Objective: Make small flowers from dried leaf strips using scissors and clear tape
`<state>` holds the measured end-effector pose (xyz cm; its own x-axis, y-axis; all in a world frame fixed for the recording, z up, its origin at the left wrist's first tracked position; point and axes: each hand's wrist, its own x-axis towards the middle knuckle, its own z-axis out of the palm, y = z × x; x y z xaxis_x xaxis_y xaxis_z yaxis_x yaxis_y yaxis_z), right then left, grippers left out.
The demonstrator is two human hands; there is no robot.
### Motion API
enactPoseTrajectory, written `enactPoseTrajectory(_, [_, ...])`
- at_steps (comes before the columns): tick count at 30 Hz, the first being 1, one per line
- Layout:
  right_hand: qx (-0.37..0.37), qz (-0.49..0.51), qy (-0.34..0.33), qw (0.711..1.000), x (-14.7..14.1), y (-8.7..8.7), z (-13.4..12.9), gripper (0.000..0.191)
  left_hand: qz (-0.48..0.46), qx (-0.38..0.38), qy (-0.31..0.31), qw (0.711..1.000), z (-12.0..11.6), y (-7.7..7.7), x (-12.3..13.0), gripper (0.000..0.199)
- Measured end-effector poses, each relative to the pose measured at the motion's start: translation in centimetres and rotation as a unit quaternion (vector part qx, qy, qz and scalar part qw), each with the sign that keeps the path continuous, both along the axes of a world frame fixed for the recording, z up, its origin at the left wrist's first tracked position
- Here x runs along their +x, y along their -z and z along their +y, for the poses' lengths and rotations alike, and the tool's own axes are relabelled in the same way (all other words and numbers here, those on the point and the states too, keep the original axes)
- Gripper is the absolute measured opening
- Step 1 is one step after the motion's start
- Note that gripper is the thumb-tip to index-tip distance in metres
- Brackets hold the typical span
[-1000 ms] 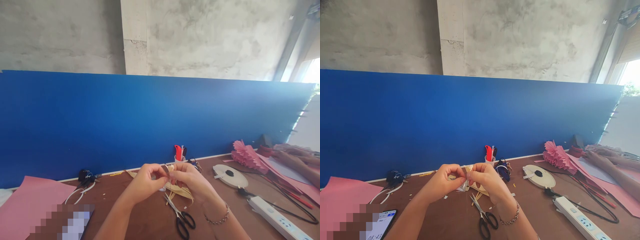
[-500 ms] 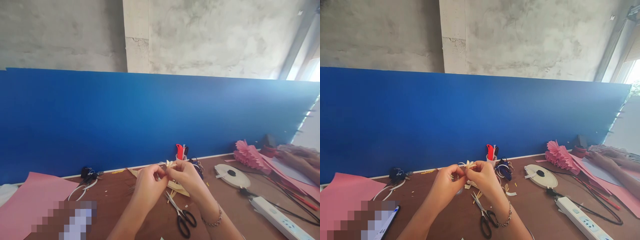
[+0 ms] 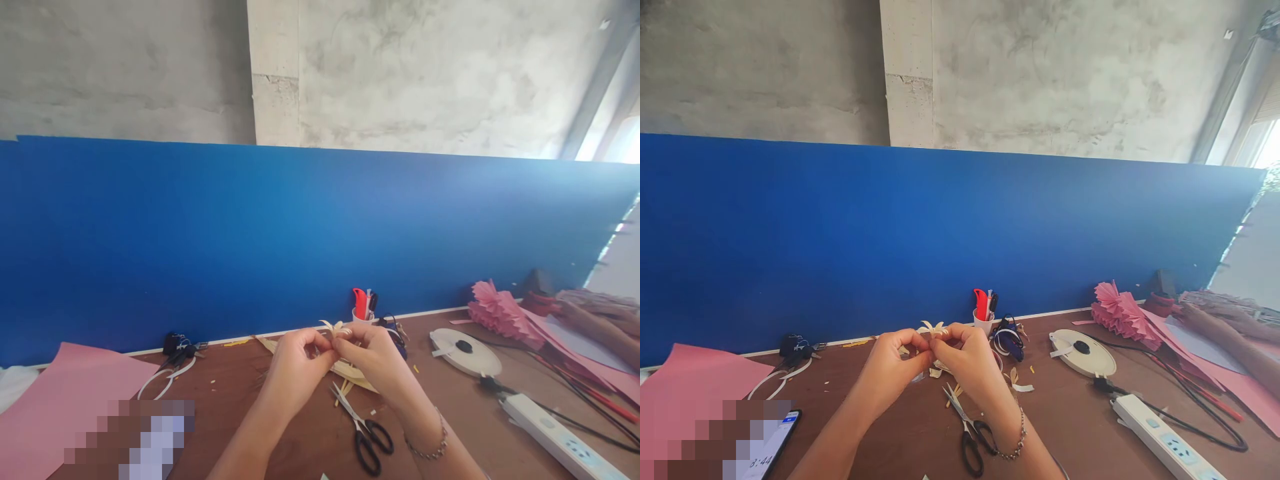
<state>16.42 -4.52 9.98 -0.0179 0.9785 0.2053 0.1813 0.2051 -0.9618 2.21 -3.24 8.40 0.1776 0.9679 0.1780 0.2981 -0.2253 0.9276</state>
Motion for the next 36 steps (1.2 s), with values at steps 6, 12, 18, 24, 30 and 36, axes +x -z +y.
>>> enactPoseTrajectory(6, [-0.026,-0.034,0.003,0.999,0.3,0.2,0.5,0.017,-0.023,-0.040,0.052,0.998,-0.4,-0.6,-0.6,0.018])
enactPoseTrajectory(12, [-0.024,-0.017,-0.023,0.999,0.1,0.7,0.7,0.018,-0.016,-0.024,0.014,0.999,-0.4,-0.4,-0.2,0.029])
enactPoseTrajectory(18, [-0.015,-0.038,-0.011,0.999,-0.1,1.1,0.8,0.019,-0.016,-0.020,0.006,1.000,-0.1,0.1,-0.1,0.029])
enactPoseTrajectory(24, [-0.017,-0.010,-0.008,1.000,-0.2,0.8,0.6,0.013,-0.025,-0.016,0.019,0.999,-0.2,-0.4,-0.1,0.031])
enactPoseTrajectory(30, [-0.008,0.060,-0.033,0.998,-0.1,0.3,0.1,0.012,-0.067,-0.022,0.026,0.997,0.1,0.2,0.0,0.030])
enactPoseTrajectory(36, [-0.014,0.072,-0.028,0.997,-0.1,0.4,0.5,0.012,-0.087,-0.048,0.028,0.995,0.1,-0.1,0.0,0.026])
